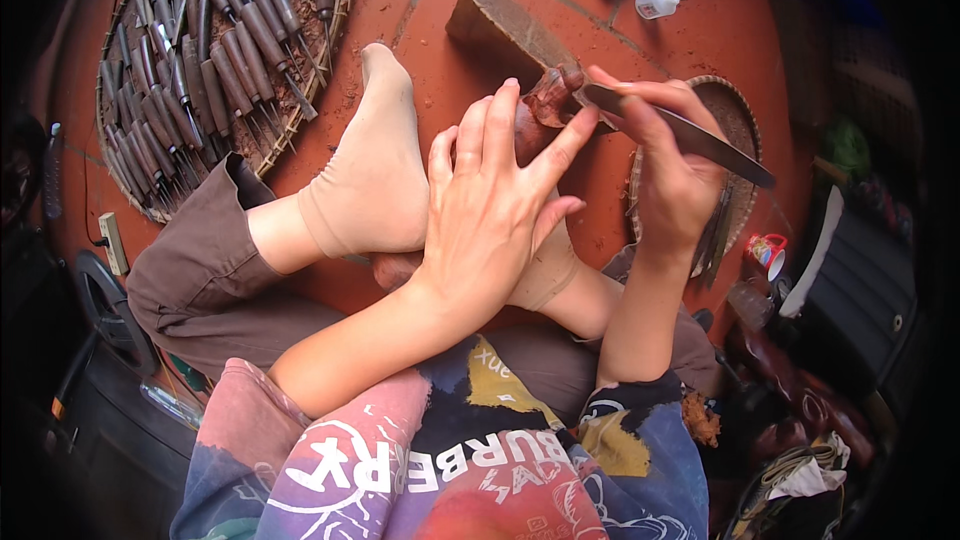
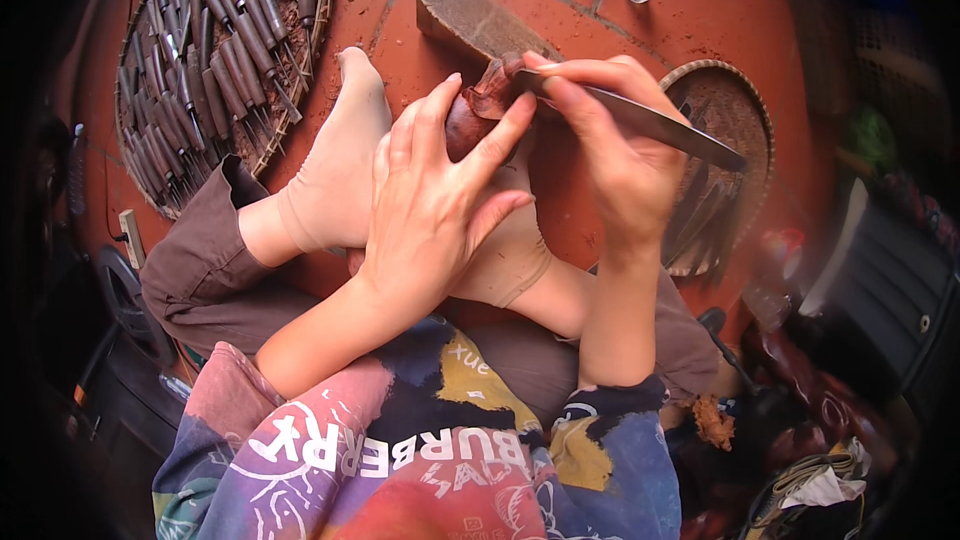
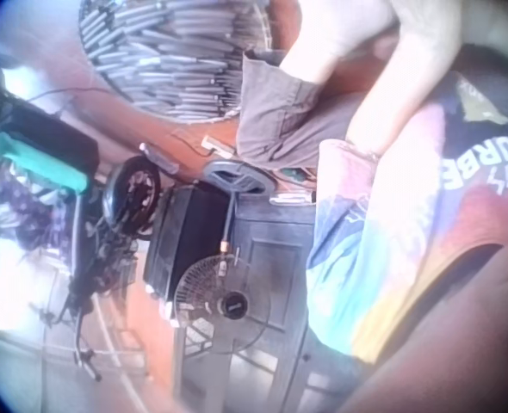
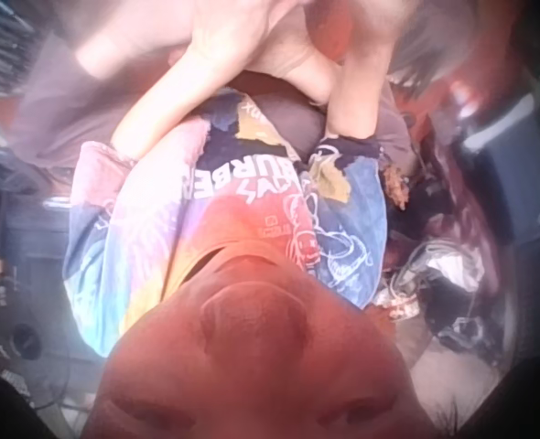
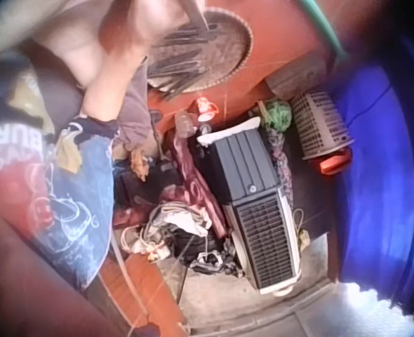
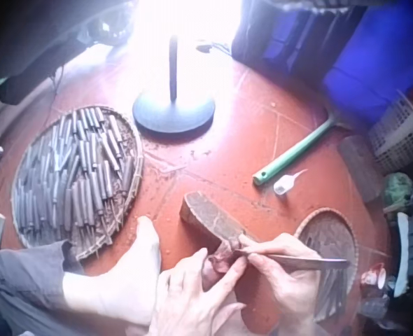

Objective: The person sits cross-legged on the floor and carves a reddish-brown wooden object using a small knife. They hold the object with their left hand and use the knife with their right hand to shape and refine its surface.

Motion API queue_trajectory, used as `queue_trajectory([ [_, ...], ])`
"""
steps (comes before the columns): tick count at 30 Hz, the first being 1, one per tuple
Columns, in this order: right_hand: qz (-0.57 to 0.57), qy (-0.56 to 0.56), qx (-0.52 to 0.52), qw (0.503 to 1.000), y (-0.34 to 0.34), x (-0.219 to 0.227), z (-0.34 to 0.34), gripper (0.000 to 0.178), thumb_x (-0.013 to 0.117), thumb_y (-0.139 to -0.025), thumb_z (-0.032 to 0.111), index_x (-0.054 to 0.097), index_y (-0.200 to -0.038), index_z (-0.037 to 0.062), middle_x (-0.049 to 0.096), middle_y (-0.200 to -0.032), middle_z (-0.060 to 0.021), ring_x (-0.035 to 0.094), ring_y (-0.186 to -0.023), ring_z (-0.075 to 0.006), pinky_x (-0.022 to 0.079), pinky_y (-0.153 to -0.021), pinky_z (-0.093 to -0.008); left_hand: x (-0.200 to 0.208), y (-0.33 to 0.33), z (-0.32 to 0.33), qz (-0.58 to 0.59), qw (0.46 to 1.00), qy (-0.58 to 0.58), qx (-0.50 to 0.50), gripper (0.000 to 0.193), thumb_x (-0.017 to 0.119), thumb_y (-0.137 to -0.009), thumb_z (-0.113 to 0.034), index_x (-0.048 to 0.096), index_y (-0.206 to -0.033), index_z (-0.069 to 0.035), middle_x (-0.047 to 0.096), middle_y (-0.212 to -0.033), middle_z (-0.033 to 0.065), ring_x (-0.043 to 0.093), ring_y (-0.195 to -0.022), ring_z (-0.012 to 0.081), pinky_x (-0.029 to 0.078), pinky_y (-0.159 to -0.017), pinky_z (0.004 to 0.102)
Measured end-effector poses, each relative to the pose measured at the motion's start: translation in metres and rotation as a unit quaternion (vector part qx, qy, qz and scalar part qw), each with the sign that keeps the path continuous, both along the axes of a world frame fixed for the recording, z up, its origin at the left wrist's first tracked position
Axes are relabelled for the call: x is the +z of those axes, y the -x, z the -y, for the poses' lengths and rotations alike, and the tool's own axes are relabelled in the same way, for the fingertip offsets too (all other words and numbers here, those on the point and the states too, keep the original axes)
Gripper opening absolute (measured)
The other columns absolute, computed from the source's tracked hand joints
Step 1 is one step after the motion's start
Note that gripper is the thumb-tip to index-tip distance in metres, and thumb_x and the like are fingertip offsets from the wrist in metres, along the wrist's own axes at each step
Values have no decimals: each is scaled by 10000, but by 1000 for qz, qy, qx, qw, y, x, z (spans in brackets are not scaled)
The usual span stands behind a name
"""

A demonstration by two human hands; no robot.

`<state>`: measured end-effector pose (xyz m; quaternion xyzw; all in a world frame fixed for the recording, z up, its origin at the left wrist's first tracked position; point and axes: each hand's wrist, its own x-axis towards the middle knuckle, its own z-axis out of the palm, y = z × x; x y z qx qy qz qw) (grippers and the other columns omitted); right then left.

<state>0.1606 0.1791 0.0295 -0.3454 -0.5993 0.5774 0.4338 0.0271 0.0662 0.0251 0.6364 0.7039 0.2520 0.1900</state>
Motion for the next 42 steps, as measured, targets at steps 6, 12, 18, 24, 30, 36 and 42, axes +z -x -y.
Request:
queue_trajectory([
  [6, 5, 72, -69, 995, -19, 25, 10, 175, 629, -957, 11, 675, -1106, -67, 705, -1069, -170, 733, -836, -220, 608, -717, -281, 8, 13, 26, 84, 995, -45, -37, 641, 755, -812, -180, 553, -1420, -195, 355, -1511, 243, 360, -1380, 431, 312, -1116, 530],
  [12, 44, 95, -74, 992, -8, 2, 12, 92, 702, -891, 48, 675, -916, -37, 707, -896, -84, 695, -740, -133, 556, -704, -240, -1, 12, 19, 34, 997, -66, -19, 636, 745, -835, -187, 544, -1438, -206, 337, -1505, 270, 385, -1341, 449, 322, -1103, 504],
  [18, 119, 27, -11, 992, -1, -12, 7, 179, 700, -878, 139, 685, -940, -29, 701, -915, -88, 671, -822, -156, 519, -719, -290, 4, 0, 9, -67, 998, -3, -21, 667, 702, -882, -349, 464, -1499, -263, 283, -1527, 259, 338, -1335, 445, 305, -1089, 533],
  [24, 104, -13, -11, 994, 7, -19, 3, 132, 706, -857, 76, 690, -906, -45, 695, -809, -90, 664, -732, -134, 510, -622, -281, 0, -7, 8, -102, 995, 1, -4, 651, 695, -882, -376, 478, -1488, -279, 308, -1494, 231, 335, -1339, 421, 320, -1056, 540],
  [30, 155, -24, -27, 987, 7, -16, 7, 154, 725, -851, 97, 693, -892, -49, 691, -809, -78, 643, -721, -119, 493, -618, -266, 0, -2, 7, -63, 998, 0, -12, 683, 709, -863, -389, 467, -1493, -287, 317, -1479, 224, 337, -1331, 419, 347, -1007, 537],
  [36, 97, 12, -49, 994, 7, -21, 10, 138, 719, -863, 116, 709, -892, -19, 691, -816, -63, 645, -735, -111, 490, -625, -265, 2, -5, 4, -94, 995, 9, -14, 690, 717, -856, -382, 472, -1490, -264, 316, -1475, 237, 338, -1324, 429, 362, -1000, 530],
  [42, 178, -80, -30, 980, 11, -18, 11, 136, 726, -829, 91, 705, -900, -24, 680, -867, -117, 671, -749, -215, 517, -662, -315, -3, 6, 10, -23, 999, -18, -35, 687, 730, -849, -363, 482, -1479, -245, 328, -1450, 262, 340, -1318, 464, 348, -1046, 553],
])
